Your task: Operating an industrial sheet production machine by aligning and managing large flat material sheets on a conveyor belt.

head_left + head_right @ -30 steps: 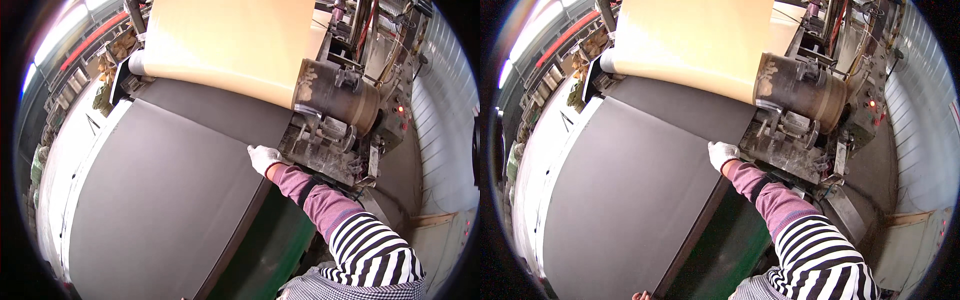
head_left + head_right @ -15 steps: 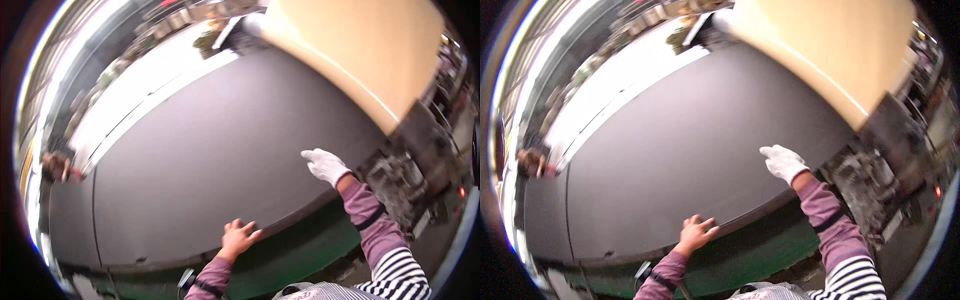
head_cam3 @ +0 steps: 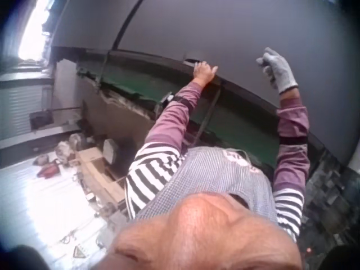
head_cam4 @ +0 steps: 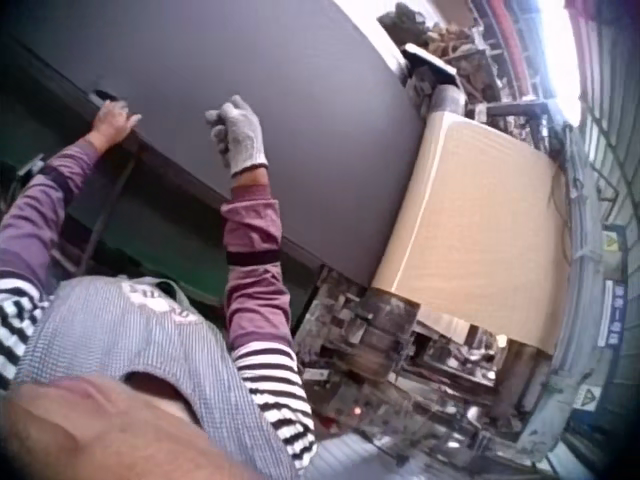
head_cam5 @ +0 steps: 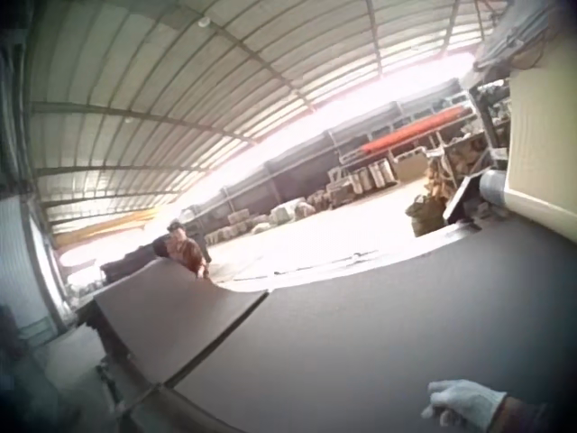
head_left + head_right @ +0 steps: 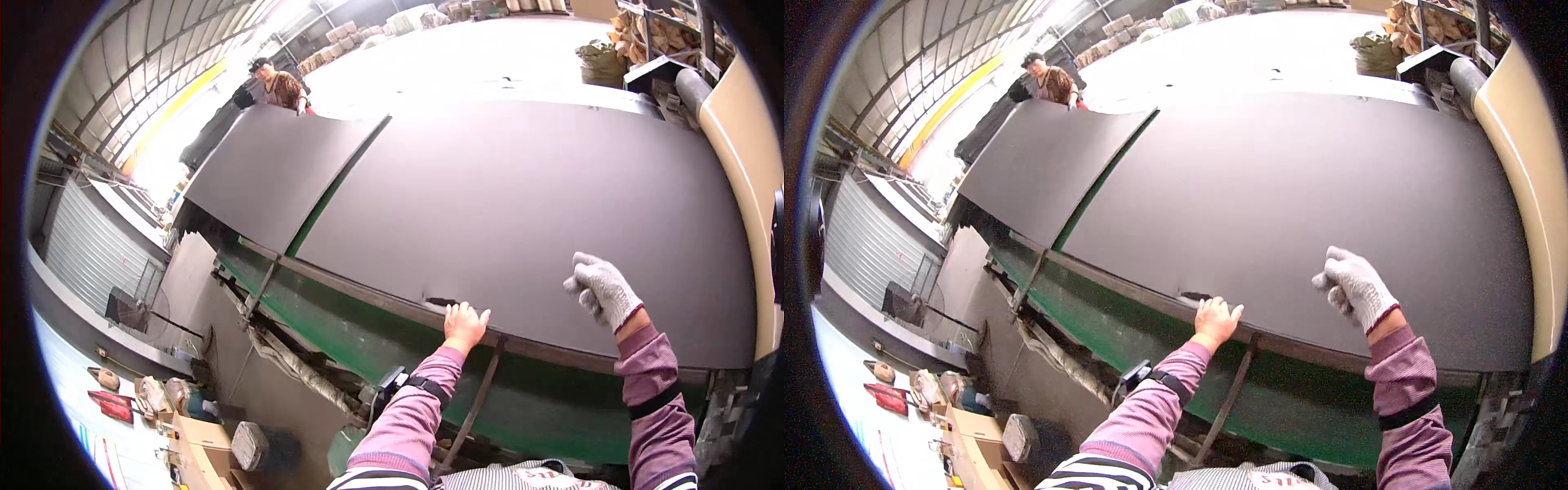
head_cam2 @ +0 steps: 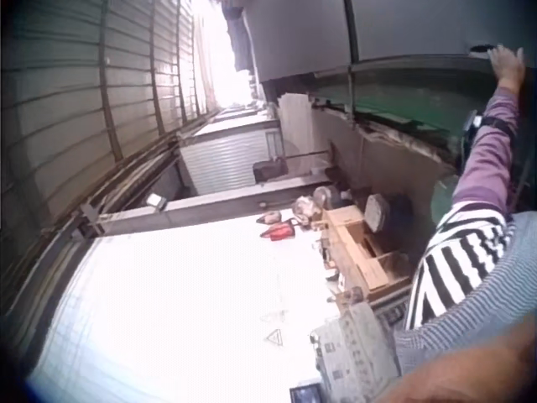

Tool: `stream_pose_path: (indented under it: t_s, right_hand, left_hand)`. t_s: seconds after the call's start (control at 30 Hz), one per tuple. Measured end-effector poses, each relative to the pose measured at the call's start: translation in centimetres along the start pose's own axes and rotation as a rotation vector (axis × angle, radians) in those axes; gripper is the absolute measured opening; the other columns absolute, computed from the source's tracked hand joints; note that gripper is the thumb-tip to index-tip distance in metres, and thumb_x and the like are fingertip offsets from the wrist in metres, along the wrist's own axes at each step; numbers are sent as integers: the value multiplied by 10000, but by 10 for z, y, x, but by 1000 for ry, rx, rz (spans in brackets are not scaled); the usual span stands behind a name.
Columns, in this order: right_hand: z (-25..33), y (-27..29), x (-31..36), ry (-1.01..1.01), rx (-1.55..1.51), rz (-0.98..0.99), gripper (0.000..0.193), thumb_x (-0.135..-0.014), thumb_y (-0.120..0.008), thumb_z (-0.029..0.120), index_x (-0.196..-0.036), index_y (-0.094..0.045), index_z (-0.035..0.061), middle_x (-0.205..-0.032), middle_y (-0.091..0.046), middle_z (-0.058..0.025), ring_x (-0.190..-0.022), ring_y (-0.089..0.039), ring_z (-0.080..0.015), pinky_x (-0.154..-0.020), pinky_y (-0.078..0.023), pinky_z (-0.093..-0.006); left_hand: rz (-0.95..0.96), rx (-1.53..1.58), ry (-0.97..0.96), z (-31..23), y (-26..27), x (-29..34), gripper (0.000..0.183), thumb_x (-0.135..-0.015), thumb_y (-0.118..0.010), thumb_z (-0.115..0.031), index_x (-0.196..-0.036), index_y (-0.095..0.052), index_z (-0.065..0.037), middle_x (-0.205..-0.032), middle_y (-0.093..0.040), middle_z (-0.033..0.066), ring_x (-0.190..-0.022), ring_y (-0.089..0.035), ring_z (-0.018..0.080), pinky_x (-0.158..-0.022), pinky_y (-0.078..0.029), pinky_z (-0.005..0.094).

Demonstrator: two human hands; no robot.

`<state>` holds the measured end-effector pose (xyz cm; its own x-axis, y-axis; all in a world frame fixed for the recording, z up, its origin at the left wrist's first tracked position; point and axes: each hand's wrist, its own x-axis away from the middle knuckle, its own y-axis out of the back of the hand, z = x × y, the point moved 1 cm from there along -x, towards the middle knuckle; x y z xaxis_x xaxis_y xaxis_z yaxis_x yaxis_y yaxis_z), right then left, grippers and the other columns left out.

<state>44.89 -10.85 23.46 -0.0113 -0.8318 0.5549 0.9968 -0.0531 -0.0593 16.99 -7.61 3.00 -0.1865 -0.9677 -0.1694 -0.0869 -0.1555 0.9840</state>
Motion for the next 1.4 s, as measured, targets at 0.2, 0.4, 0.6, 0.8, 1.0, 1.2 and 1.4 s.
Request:
stream_pose_path:
  t_s: [0.2,0.4,0.6,0.8,1.0,1.2,1.4]
  right_hand:
    - [-71,0,88,6,109,233,433,-843,-565,164,-1248,-580,15,-700,-646,-62,-459,-506,-70,-392,-394,-220]
    - [-184,34,173,-352,21,-68,287,-919,-578,264,-1152,-640,110,-805,-652,-8,-521,-528,-78,-487,-435,-212]
    - [-235,50,188,-400,-8,-96,319,-905,-621,313,-1153,-633,113,-728,-599,17,-536,-465,-48,-467,-361,-195]
    - [-229,44,158,-229,100,-15,338,-921,-581,212,-1214,-602,43,-765,-632,-37,-586,-538,-89,-497,-421,-221]
    - [-240,72,158,182,319,-330,297,-898,-596,116,-1187,-634,58,-927,-676,-56,-737,-643,-128,-662,-532,-254]
    - [-248,82,145,91,-217,-514,327,-884,-448,-31,-1180,-587,-10,-830,-580,-46,-595,-537,-101,-508,-460,-242]
    - [-209,84,102,379,577,-698,308,-811,-589,-29,-1108,-653,22,-1092,-653,-138,-1056,-625,-228,-899,-506,-316]
  left_hand:
    - [-142,389,-348,-47,-12,25,397,-858,-614,-419,-814,-674,-29,-923,-653,147,-885,-621,339,-791,-487,446]
    - [155,58,-151,3,22,-6,569,-926,-453,-557,-1321,-561,-162,-1401,-459,214,-1295,-426,375,-1091,-294,522]
    - [360,0,-216,-20,1,0,788,-933,-340,-641,-1320,-501,27,-1336,-483,301,-1262,-455,408,-1099,-277,485]
    - [309,-23,-360,-110,0,24,739,-947,-351,-612,-1144,-592,58,-1169,-576,296,-1140,-536,419,-973,-402,475]
    - [348,476,-517,-113,-3,22,430,-930,-540,-416,-1108,-604,-30,-1234,-590,169,-1164,-549,320,-1031,-382,505]
    - [140,498,-509,-118,-19,41,465,-936,-540,-416,-1205,-604,-42,-1348,-535,171,-1294,-465,312,-1088,-311,514]
    - [-201,728,-155,-17,11,-24,316,-830,-698,-222,-1077,-656,-30,-1136,-639,158,-1088,-575,332,-965,-447,415]
